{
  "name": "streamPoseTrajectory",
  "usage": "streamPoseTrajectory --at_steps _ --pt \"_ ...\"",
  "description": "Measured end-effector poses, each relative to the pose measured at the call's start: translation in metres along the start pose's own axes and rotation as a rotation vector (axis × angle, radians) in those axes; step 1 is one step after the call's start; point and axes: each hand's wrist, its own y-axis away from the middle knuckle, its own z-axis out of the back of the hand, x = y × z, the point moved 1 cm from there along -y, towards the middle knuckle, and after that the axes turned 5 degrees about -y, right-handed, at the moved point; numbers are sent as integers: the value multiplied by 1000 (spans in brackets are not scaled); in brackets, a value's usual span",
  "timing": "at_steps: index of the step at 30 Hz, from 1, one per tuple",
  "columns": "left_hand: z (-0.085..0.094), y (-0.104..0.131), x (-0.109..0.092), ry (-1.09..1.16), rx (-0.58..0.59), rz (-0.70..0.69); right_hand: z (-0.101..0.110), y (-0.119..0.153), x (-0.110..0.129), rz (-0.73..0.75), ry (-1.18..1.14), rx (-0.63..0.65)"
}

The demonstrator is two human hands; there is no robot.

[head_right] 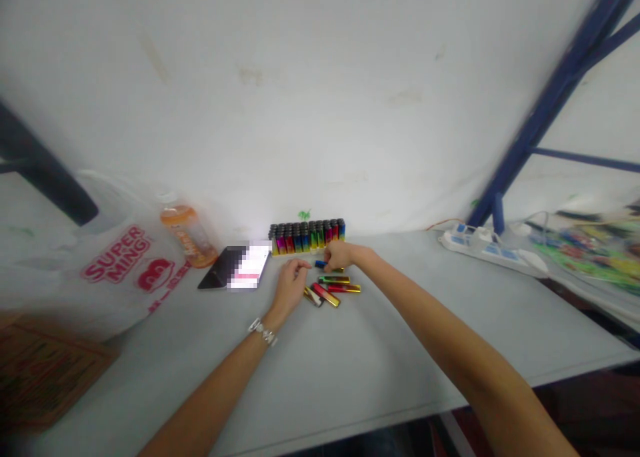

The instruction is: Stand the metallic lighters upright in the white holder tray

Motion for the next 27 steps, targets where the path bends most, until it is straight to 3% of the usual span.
streamPoseTrajectory --at_steps 5,9,14,22,27 --pt "-1 0 1 1 -7 -6 3 13 4 167 -122 -228" --pt "-2 0 0 -17 -12 -20 -1 31 13 213 -532 -487" --pt "-1 1 -2 -21 12 -23 -25 43 19 138 -1042 -709" --pt "-1 2 -4 1 37 -25 -55 50 26 22 -1145 -674" --pt "-2 1 -5 -17 48 -29 -59 59 23 37 -881 -696"
